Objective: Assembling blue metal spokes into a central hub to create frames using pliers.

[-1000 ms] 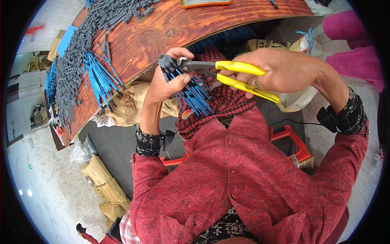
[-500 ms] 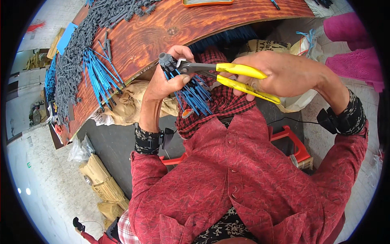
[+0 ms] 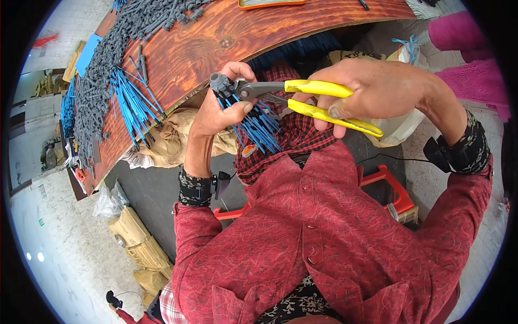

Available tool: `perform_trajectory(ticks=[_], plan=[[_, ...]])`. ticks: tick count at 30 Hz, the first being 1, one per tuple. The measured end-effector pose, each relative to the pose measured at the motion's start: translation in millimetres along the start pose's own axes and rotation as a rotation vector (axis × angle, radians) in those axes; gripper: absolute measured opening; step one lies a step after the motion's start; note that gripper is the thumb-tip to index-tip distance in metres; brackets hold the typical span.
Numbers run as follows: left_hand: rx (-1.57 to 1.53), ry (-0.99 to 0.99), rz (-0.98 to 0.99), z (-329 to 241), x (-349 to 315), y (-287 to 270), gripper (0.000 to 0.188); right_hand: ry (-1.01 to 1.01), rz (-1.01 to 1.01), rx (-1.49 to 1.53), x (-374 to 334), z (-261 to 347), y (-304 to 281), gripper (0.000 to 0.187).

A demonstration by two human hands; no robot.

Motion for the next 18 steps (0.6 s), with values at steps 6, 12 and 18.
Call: perform_trajectory(ticks=[6,12,18], plan=[[0.014,0.015,0.028,0.6,-0.3,-0.7,0.050,-0.019,0.016,0.005,3.7,-9.2,4.4,0.038],[-0.034,0.035,0.038,4.9,0.3,-5.8,0.049,-0.001,-0.044,-0.025,5.3,-10.3,15.0,0.032],[-0.045,0.075,0.027,5.9,0.6,-11.1,0.049,-0.021,-0.184,0.019,11.7,-19.8,27.7,0.017]])
Point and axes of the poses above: each hand's wrist, its own x-axis towards the middle knuckle, its own y-axis out of the palm, z = x × y, the point moved 8 cm from there along x, towards the middle knuckle, and after that the axes turned 10 degrees about -x, right-handed, at the moved point
